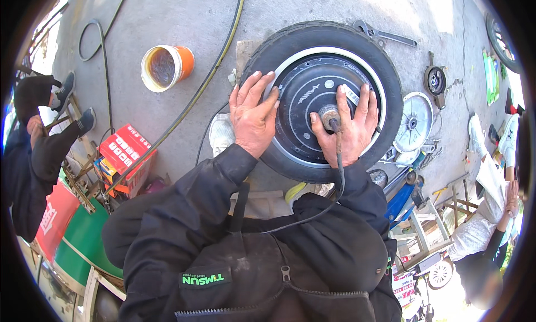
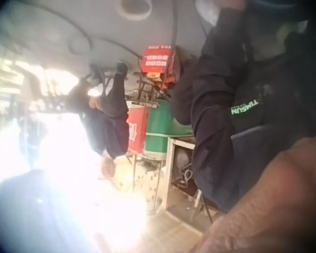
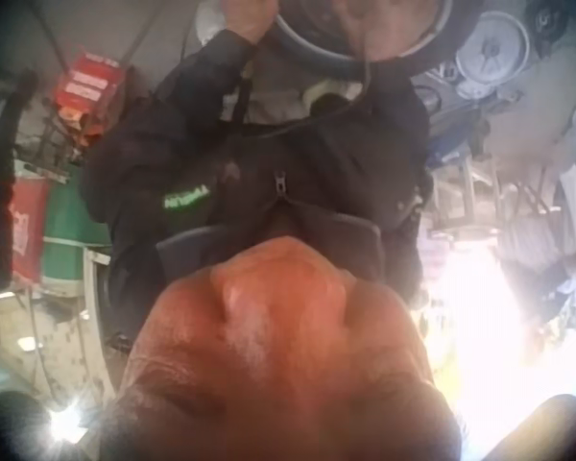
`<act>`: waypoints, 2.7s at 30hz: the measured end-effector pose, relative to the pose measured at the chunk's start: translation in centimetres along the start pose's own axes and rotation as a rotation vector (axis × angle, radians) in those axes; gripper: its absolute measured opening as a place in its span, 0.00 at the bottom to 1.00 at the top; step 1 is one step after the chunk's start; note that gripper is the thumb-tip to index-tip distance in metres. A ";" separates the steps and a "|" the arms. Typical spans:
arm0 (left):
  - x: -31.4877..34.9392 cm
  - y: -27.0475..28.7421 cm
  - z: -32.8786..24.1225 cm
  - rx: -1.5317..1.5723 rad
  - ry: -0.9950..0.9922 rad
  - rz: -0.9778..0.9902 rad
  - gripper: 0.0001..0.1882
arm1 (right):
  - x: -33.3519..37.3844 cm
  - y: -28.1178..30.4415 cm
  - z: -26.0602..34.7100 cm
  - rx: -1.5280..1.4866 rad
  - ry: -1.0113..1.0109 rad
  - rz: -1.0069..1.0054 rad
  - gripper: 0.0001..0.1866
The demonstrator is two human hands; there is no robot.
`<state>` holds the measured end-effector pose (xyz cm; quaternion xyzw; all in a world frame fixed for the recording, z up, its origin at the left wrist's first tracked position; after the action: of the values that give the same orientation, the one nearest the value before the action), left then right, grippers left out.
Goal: The person assembles a wheel by placing a hub and cover onto a tire, then secures the components with screws using a power drill. The person handles the tire, hub, cover, and screws throughout the process.
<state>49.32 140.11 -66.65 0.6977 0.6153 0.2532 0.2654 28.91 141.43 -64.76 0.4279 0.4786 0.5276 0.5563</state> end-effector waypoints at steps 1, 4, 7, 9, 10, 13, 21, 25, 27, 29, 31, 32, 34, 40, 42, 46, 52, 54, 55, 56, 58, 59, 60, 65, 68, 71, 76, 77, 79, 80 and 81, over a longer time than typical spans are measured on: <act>0.1 0.0 0.0 0.003 -0.004 -0.001 0.15 | 0.0 0.0 -0.1 0.000 -0.001 0.007 0.40; -0.1 0.0 -0.1 -0.007 -0.014 0.005 0.15 | 0.1 0.0 -0.1 0.002 0.002 -0.009 0.40; -0.1 0.0 -0.1 -0.015 -0.010 0.009 0.15 | 0.1 -0.1 -0.1 0.003 0.003 -0.010 0.40; -0.1 -0.1 0.1 -0.014 -0.009 0.008 0.15 | 0.0 -0.2 -0.1 0.001 0.000 -0.007 0.40; -0.2 -0.1 0.0 -0.015 -0.010 0.011 0.15 | 0.0 -0.2 -0.1 0.009 -0.003 -0.002 0.40; -0.2 -0.1 -0.1 -0.015 -0.008 0.013 0.15 | 0.2 -0.2 0.0 0.025 -0.011 0.009 0.40; 0.0 -0.1 -0.2 -0.054 -0.018 0.004 0.15 | 0.2 0.0 0.0 -0.018 -0.014 0.028 0.42; 0.0 0.0 -0.2 -0.043 -0.021 -0.009 0.15 | -0.8 0.3 -1.4 -0.034 0.141 0.121 0.49; -0.2 -0.1 -0.2 -0.036 -0.042 -0.023 0.15 | -1.1 0.4 -1.5 -0.022 0.119 0.089 0.50; -0.4 -0.1 -0.2 -0.021 -0.040 -0.012 0.15 | -1.2 0.5 -1.3 -0.009 0.111 0.068 0.51; -0.4 0.1 -0.4 -0.008 -0.032 -0.004 0.16 | -0.7 0.1 -1.6 -0.059 0.102 0.056 0.50; -0.4 0.0 -0.2 -0.008 -0.036 -0.002 0.16 | -0.7 0.0 -1.7 -0.083 0.096 0.048 0.50; -0.4 -0.2 0.0 -0.009 -0.045 0.002 0.16 | -0.8 0.2 -1.7 -0.073 0.090 0.046 0.49; -0.5 -0.1 -0.4 -0.051 -0.035 0.031 0.16 | -0.7 0.3 -1.5 -0.073 0.085 0.039 0.47; -0.6 -0.1 -0.5 -0.053 -0.048 0.033 0.16 | -0.6 0.2 -1.5 -0.072 0.086 0.028 0.46; -0.6 -0.1 -0.6 -0.060 -0.051 0.032 0.16 | -0.8 0.3 -1.4 -0.068 0.079 0.046 0.47; -0.8 0.0 -0.6 -0.078 -0.053 0.033 0.16 | -0.9 0.1 -1.3 -0.058 0.072 0.042 0.48; -0.7 0.0 -0.5 -0.072 -0.055 0.026 0.16 | -0.9 0.1 -1.3 -0.057 0.074 0.037 0.48; -0.7 0.0 -0.4 -0.068 -0.058 0.023 0.16 | -0.7 0.1 -1.2 -0.056 0.064 0.052 0.47; -0.8 0.0 -0.5 -0.064 -0.060 0.021 0.16 | -0.7 0.2 -1.2 -0.057 0.064 0.046 0.47; -1.0 -0.1 -0.9 -0.055 -0.074 0.023 0.16 | -0.5 0.4 -1.3 -0.057 0.053 0.031 0.47; -1.1 -0.1 -0.7 -0.063 -0.084 0.019 0.16 | -0.4 0.4 -1.5 -0.067 0.048 0.029 0.47; -1.0 -0.4 -0.9 -0.049 -0.100 0.015 0.16 | -0.2 0.4 -1.8 -0.067 0.034 0.012 0.47; -0.2 -0.3 -0.5 -0.063 -0.172 -0.064 0.13 | 0.1 0.2 -2.0 -0.112 -0.010 0.029 0.47; -0.1 -0.5 -1.0 -0.052 -0.238 -0.072 0.13 | 0.8 0.9 -2.1 -0.090 -0.017 0.002 0.45; 0.0 -0.7 -0.8 -0.034 -0.258 -0.069 0.13 | 2.4 1.1 -1.9 -0.064 -0.016 0.012 0.45; -0.3 -1.5 1.2 -0.040 -0.306 0.000 0.15 | 9.3 4.2 -2.9 -0.079 0.194 -0.010 0.30; -0.5 -1.4 2.2 -0.094 -0.289 0.082 0.18 | 11.0 5.6 -3.4 -0.067 0.148 -0.076 0.29; -0.8 -0.7 3.0 -0.104 -0.303 0.181 0.20 | 15.7 8.6 -5.7 -0.068 -0.052 -0.178 0.27; -0.7 -0.4 3.4 -0.111 -0.310 0.248 0.21 | 18.8 9.4 -7.4 -0.094 -0.201 -0.216 0.27; -0.8 0.3 3.9 -0.089 -0.236 0.347 0.23 | 22.2 9.9 -9.3 -0.161 -0.397 -0.289 0.27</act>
<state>52.09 139.03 -69.38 0.8056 0.4388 0.2386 0.3185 17.72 164.05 -58.50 0.4046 0.3728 0.3845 0.7413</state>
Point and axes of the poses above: each hand's wrist, its own x-axis away from the middle knuckle, its own y-axis out of the back of the hand, z = x × y, the point moved 7 cm from there along -x, towards the middle knuckle, and after that the axes turned 11 degrees about x, right-handed, at the moved point
